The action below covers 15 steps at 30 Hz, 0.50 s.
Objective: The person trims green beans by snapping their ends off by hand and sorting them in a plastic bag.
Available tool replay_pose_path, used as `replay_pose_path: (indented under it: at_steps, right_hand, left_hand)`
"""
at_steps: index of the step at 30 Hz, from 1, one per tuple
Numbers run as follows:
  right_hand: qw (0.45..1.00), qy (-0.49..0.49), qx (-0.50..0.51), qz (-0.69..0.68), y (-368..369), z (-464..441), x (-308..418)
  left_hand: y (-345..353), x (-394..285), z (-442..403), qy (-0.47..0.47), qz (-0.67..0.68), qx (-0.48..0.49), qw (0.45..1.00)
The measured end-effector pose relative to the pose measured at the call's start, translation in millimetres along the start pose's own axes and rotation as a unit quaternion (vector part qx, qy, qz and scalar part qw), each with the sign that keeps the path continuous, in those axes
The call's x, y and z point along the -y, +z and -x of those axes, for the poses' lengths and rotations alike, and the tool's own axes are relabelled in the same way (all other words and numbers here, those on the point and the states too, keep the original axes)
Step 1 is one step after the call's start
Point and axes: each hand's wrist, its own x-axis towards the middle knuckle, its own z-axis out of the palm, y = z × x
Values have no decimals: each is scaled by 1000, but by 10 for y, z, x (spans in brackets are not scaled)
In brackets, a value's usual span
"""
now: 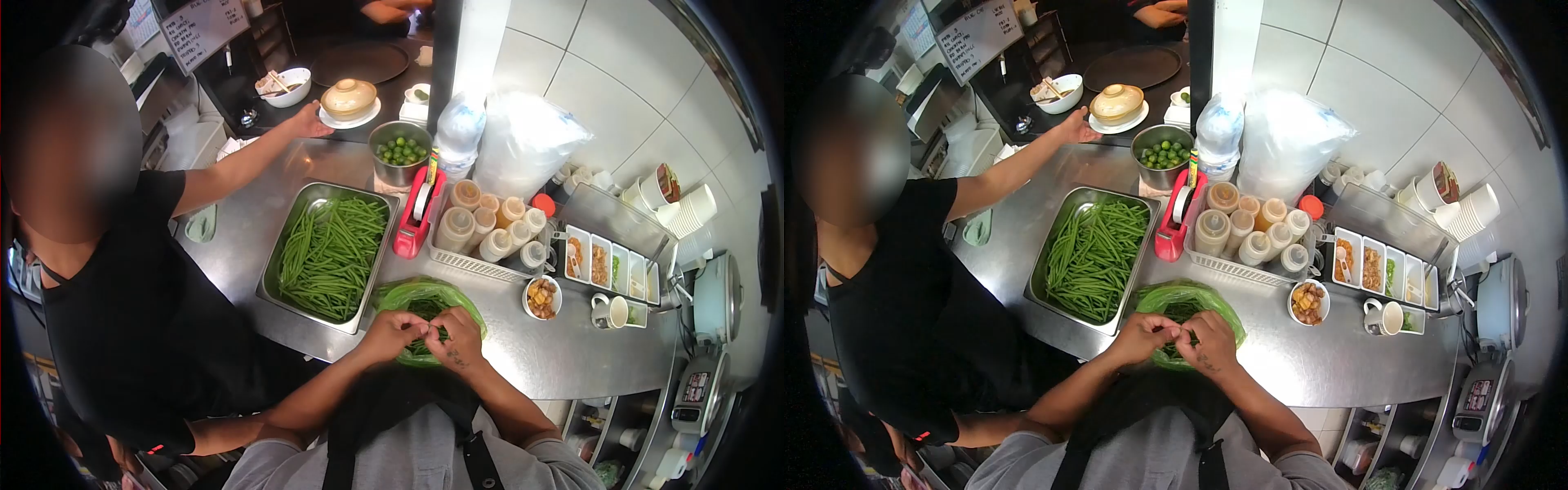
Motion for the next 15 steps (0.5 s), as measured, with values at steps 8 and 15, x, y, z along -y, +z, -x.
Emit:
replay_pose_path:
  at_steps: [8, 15]
  right_hand:
    - [979, 183, -36, -78, -88, -39, -152]
    - [975, 206, 83, -32, -84, 47, -92]
  left_hand:
    - [-11, 96, 8, -41, 203, -10, 978]
    - [-194, 99, 4, 71, 395, -27, 916]
